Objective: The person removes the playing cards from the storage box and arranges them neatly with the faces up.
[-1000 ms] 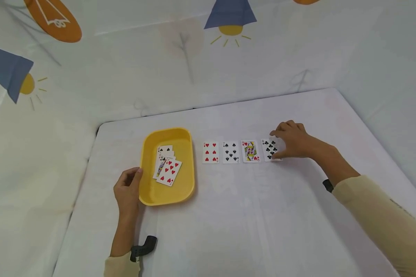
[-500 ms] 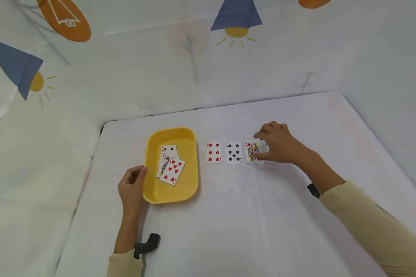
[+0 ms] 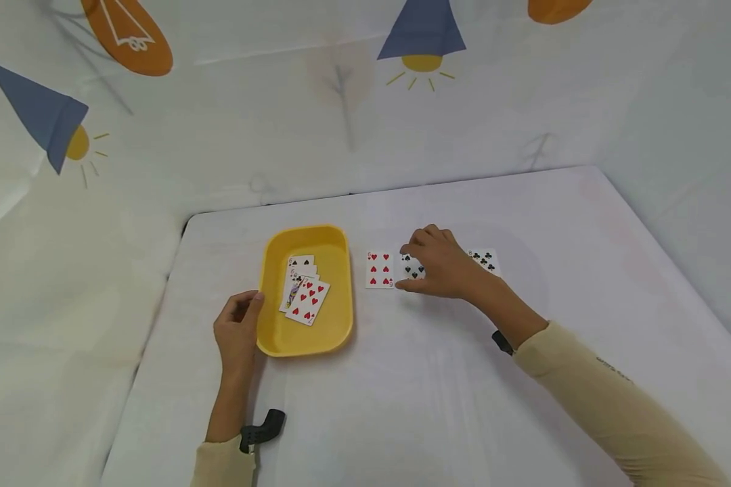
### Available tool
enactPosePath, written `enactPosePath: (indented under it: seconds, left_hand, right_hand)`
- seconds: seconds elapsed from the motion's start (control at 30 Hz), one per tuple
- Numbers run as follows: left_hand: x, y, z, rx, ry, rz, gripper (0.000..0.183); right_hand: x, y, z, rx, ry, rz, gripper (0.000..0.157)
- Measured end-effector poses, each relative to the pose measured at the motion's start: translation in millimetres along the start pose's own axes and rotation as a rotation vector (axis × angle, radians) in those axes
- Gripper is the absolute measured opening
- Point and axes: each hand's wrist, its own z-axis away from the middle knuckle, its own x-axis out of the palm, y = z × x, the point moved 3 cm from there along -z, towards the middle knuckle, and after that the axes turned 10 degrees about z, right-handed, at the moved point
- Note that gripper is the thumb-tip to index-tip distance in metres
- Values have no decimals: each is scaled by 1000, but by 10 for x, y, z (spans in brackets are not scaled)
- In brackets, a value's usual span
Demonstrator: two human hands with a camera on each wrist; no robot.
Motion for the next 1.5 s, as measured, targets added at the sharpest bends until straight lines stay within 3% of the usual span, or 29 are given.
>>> enactPosePath:
  seconds: [0.2, 0.47, 0.9, 1.5]
  left_hand:
    - [80, 94, 45, -17, -12, -17, 27]
    - [98, -11, -3, -20, -6, -22, 31]
    - [160, 15, 15, 6, -2, -13, 28]
    - [222, 53, 63, 27, -6, 3, 26]
  right_hand:
    - [14, -206, -91, -50, 29, -29, 60]
    - [72, -554, -291, -131, 73, -21, 62]
    - [224, -950, -476, -180, 31, 110, 70]
    - [403, -1220, -614, -140, -31, 311, 81]
